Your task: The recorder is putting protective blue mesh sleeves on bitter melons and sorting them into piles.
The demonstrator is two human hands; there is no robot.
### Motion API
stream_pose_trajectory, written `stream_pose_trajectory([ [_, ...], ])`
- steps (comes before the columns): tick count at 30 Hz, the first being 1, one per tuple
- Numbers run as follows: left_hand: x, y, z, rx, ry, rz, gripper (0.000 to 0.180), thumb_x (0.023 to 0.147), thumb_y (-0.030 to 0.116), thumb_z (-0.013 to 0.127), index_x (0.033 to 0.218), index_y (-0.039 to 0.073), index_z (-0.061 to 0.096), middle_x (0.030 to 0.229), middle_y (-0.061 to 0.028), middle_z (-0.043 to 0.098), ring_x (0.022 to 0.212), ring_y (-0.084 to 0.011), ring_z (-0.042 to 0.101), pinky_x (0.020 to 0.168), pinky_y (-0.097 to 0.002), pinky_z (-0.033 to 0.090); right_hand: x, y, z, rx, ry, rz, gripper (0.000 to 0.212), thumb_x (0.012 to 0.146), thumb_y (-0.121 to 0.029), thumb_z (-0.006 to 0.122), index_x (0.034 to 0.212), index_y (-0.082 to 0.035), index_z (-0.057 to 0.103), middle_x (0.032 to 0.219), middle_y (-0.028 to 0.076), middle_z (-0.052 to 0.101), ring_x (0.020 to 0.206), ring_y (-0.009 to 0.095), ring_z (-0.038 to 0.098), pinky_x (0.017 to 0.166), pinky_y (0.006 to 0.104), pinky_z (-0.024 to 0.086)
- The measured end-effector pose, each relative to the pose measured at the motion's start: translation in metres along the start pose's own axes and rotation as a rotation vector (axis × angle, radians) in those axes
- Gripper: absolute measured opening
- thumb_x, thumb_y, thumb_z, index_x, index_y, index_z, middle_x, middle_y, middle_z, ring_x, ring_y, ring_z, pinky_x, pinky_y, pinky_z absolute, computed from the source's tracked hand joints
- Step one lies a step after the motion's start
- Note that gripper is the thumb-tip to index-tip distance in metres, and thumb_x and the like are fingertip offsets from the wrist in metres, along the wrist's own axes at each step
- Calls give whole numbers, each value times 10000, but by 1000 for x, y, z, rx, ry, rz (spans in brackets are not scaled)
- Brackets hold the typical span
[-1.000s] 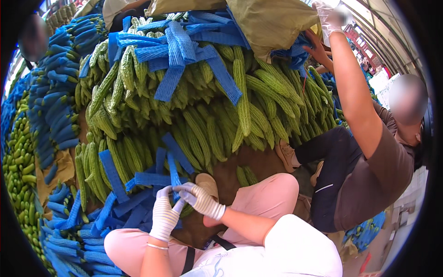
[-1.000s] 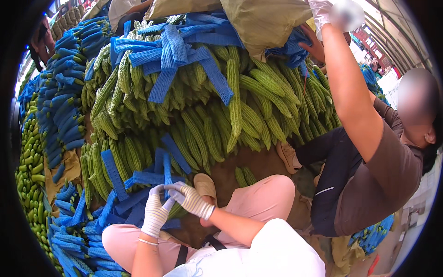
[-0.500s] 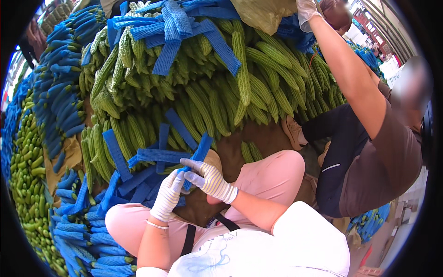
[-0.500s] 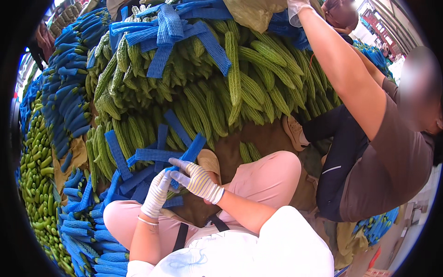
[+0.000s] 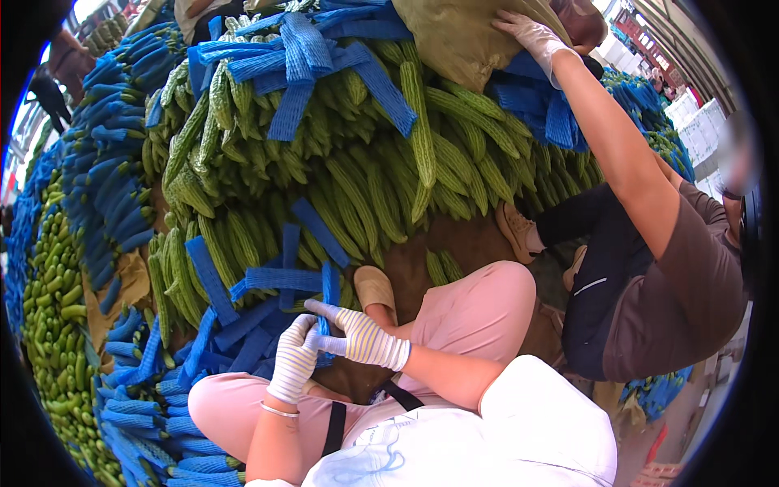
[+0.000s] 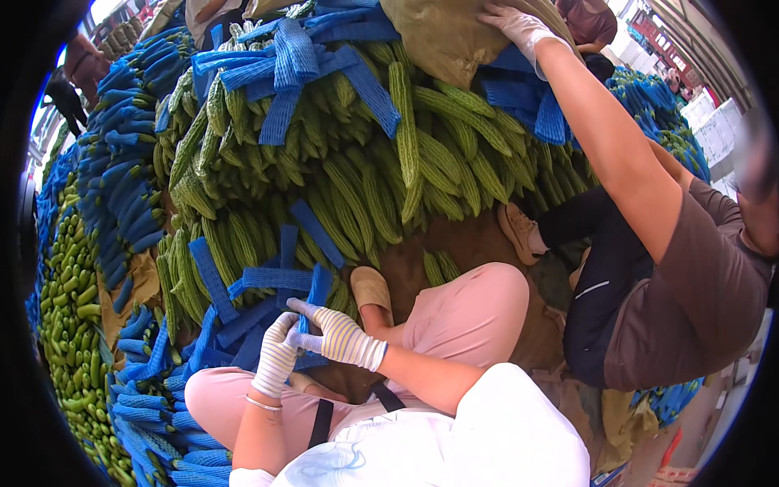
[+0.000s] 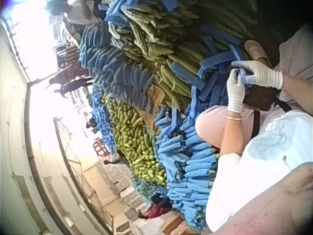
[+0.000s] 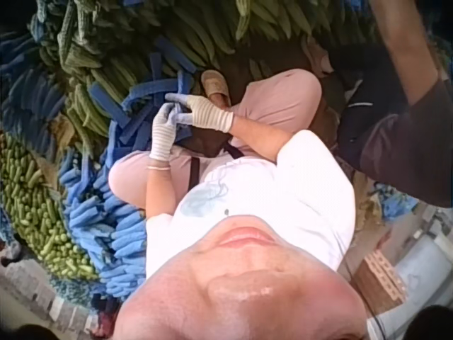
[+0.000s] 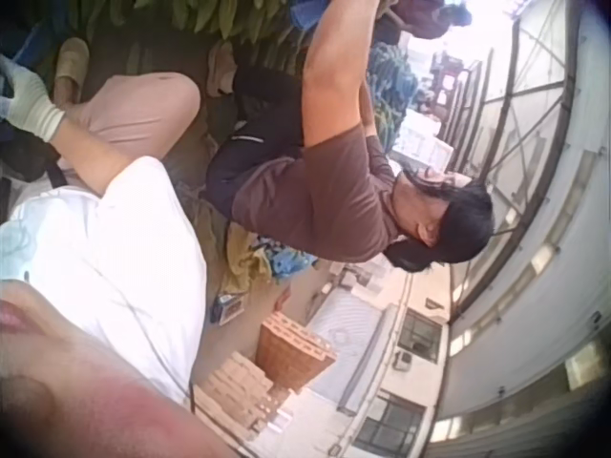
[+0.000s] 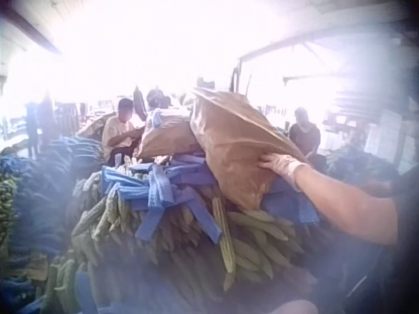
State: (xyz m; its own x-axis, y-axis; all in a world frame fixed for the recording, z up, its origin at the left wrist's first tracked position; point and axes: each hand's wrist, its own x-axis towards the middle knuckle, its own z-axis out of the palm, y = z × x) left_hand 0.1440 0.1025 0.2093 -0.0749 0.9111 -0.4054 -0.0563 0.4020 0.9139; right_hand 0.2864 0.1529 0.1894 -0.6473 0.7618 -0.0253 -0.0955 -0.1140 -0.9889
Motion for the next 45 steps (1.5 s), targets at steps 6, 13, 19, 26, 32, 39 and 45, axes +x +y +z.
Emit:
stream_pose_trajectory([
  [6, -21, 26, -4, -93, -149, -44, 289, 882, 290, 577, 1058, 65, 531, 796, 25, 528, 662, -44, 474, 594, -187, 407, 4, 9, -2, 78, -5, 75, 464, 932, -158, 490, 1344, 22, 376, 1069, 29, 557, 881, 75, 508, 789, 206, 425],
  [13, -16, -12, -13, 205, -88, 58, 154, 879, 181, 580, 951, 44, 581, 709, 0, 571, 619, -68, 514, 557, -220, 433, -8, 4, 1, 159, -95, 152, 493, 920, -189, 544, 1332, 31, 386, 1184, 78, 543, 1072, 119, 493, 927, 241, 385],
  [19, -16, -9, -24, 26, 126, 85, 104, 862, 135, 559, 889, 37, 581, 691, 1, 552, 575, -62, 493, 514, -214, 414, -2, 10, -10, 197, -138, 173, 615, 860, -129, 619, 1380, 5, 319, 1041, 40, 582, 904, 111, 531, 797, 240, 440],
  [26, -26, 8, -29, -236, -102, -113, 90, 865, 176, 564, 889, 90, 576, 707, 16, 558, 584, -50, 492, 537, -181, 397, 7, 37, -36, -71, -26, 160, 336, 822, -103, 632, 1133, -31, 529, 936, 56, 625, 873, 134, 602, 737, 273, 489],
  [32, -23, -4, -10, 289, 316, 326, 154, 877, 152, 560, 935, 13, 588, 825, -56, 622, 743, -184, 607, 700, -293, 493, 1, 41, -6, 149, -40, 389, 272, 845, -179, 642, 1048, -24, 550, 902, 39, 606, 841, 113, 581, 770, 256, 485],
  [39, -33, 9, 30, 565, 246, 893, 235, 786, 36, 590, 1021, 24, 600, 972, -167, 629, 929, -339, 597, 837, -380, 472, 5, 53, -5, 371, 252, 193, 146, 833, 6, 541, 963, -42, 585, 854, 28, 608, 737, 97, 561, 706, 241, 480],
  [45, -20, -21, 12, 798, 94, 242, 211, 840, 59, 516, 1034, 3, 575, 985, -164, 619, 910, -328, 598, 789, -355, 487, -12, 25, -4, 37, 56, 224, 188, 846, -154, 605, 974, -18, 586, 810, 56, 604, 750, 118, 540, 676, 272, 457],
])
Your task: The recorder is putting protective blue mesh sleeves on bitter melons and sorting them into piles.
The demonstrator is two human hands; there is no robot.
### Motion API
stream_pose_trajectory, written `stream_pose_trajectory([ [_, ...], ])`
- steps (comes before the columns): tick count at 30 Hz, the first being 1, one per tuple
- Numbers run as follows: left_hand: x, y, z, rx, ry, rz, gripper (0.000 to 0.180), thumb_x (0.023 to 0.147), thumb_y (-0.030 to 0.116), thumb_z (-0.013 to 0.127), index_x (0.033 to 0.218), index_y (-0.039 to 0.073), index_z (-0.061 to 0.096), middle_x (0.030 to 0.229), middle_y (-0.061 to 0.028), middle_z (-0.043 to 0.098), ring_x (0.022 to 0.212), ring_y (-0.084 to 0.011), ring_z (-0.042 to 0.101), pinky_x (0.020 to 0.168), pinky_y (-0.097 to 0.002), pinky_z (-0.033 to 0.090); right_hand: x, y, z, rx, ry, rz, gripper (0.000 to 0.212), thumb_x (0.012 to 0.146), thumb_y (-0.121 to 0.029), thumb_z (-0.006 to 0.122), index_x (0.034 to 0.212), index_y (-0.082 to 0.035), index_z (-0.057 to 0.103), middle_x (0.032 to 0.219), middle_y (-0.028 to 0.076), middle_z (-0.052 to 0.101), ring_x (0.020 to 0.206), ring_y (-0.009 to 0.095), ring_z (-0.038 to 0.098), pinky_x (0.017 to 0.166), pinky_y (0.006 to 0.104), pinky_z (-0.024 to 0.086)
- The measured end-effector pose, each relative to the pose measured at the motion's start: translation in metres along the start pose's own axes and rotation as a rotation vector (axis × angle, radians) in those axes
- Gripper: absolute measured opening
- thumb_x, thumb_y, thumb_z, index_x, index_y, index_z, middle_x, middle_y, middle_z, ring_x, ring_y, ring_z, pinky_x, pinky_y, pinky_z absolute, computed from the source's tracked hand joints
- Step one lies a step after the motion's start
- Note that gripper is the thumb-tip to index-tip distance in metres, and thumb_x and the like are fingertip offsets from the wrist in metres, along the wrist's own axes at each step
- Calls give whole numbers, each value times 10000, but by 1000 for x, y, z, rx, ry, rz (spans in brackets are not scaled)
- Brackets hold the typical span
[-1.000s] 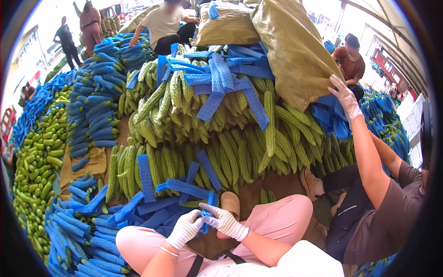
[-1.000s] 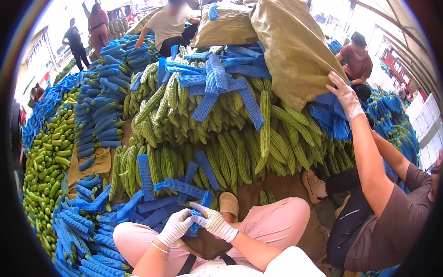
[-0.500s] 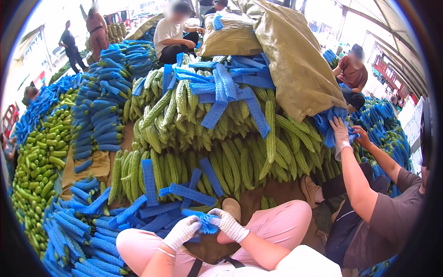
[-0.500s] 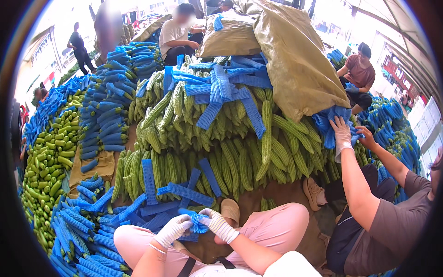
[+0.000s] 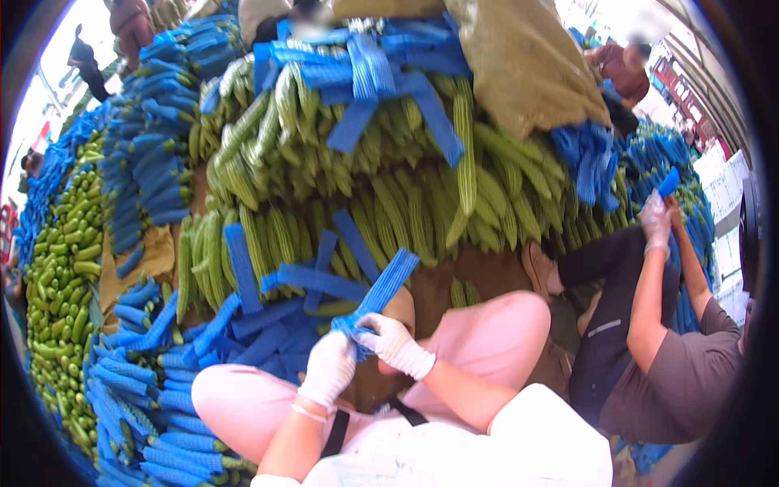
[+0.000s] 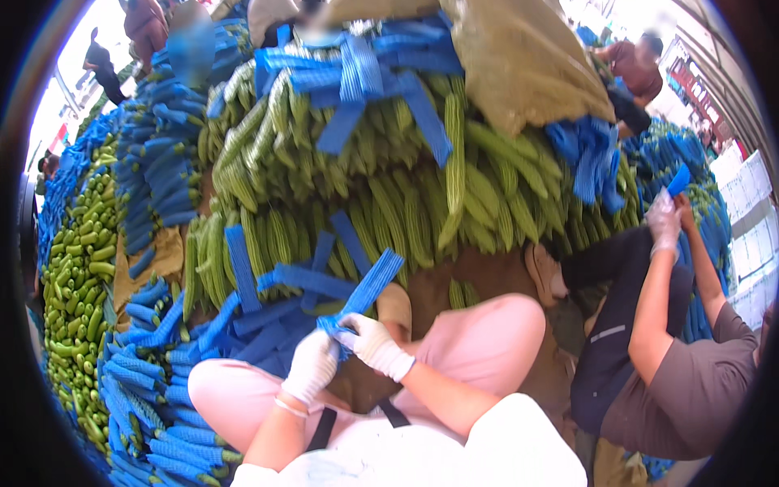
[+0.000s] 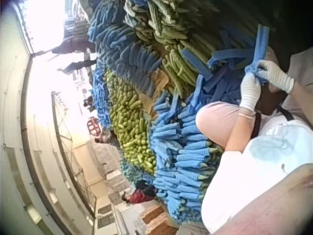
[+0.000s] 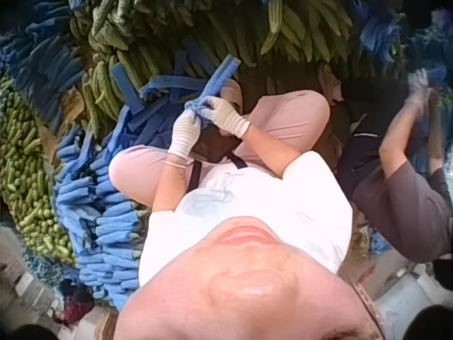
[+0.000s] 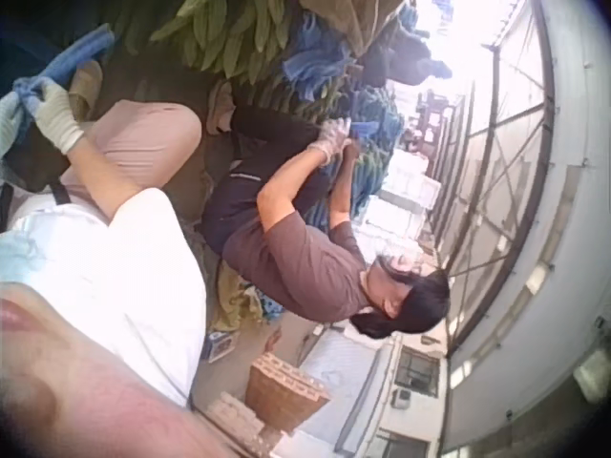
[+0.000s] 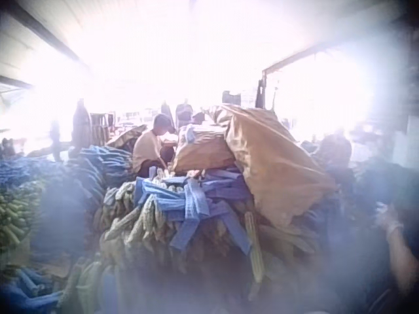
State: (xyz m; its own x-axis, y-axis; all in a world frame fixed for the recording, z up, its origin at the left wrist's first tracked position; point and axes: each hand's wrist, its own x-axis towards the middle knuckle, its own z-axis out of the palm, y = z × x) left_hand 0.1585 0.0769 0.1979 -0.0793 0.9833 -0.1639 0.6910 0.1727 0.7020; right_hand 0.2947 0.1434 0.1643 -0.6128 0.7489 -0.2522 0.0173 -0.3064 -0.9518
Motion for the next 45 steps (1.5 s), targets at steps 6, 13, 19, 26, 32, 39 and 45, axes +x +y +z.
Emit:
stream_pose_trajectory([
  [6, 19, -6, -3, -1822, 210, -117, 379, 831, 58, 555, 1199, -13, 502, 1136, -132, 579, 1044, -222, 570, 962, -365, 435, -18, -5, 12, -269, -287, 50, 185, 824, -150, 628, 948, -21, 580, 856, 121, 615, 785, 174, 557, 727, 319, 453],
  [13, 21, -71, 65, -626, -16, -94, 226, 887, 179, 493, 1038, 54, 607, 1024, -74, 599, 901, -197, 568, 791, -284, 457, -16, -37, 4, 406, -62, -141, 143, 881, -102, 596, 999, -23, 572, 909, -10, 579, 846, 74, 526, 774, 231, 437],
  [19, 46, 3, 5, 83, 101, 534, 298, 753, 108, 607, 1050, 89, 621, 1041, -128, 624, 927, -316, 601, 834, -382, 476, -40, -19, 20, 147, -451, 150, 179, 877, -150, 591, 983, -6, 573, 813, 26, 584, 767, 94, 522, 711, 248, 439],
  [26, 42, 33, -17, 192, 226, 464, 359, 849, 111, 534, 1199, 34, 539, 1242, -104, 551, 1165, -224, 512, 1016, -337, 352, -41, -32, 23, 310, -621, 284, 160, 890, -182, 591, 941, -32, 573, 799, -28, 550, 734, 55, 483, 670, 216, 419],
  [32, 46, 11, 10, -744, 115, 127, 422, 943, 239, 427, 1303, 20, 443, 1347, -111, 443, 1269, -194, 390, 1088, -330, 226, -45, -44, 32, -82, -732, 49, 205, 874, -211, 585, 945, -19, 593, 781, 63, 608, 764, 102, 550, 715, 264, 451],
  [39, 65, -45, 39, -981, 94, -35, 489, 948, 261, 433, 1381, 52, 336, 1386, -108, 384, 1237, -166, 392, 1057, -310, 255, -24, -79, -4, -102, -503, 123, 209, 890, -222, 582, 929, -18, 607, 776, 34, 612, 722, 123, 566, 714, 260, 465],
  [45, 49, 7, 9, -1216, 63, -311, 739, 834, 50, 611, 1445, 123, 200, 1337, -195, 398, 1127, -170, 482, 928, -255, 411, 65, -86, -205, 547, 664, 6, 727, 759, -511, 659, 1178, 37, 429, 1150, 188, 493, 1087, 337, 495, 877, 475, 452],
])
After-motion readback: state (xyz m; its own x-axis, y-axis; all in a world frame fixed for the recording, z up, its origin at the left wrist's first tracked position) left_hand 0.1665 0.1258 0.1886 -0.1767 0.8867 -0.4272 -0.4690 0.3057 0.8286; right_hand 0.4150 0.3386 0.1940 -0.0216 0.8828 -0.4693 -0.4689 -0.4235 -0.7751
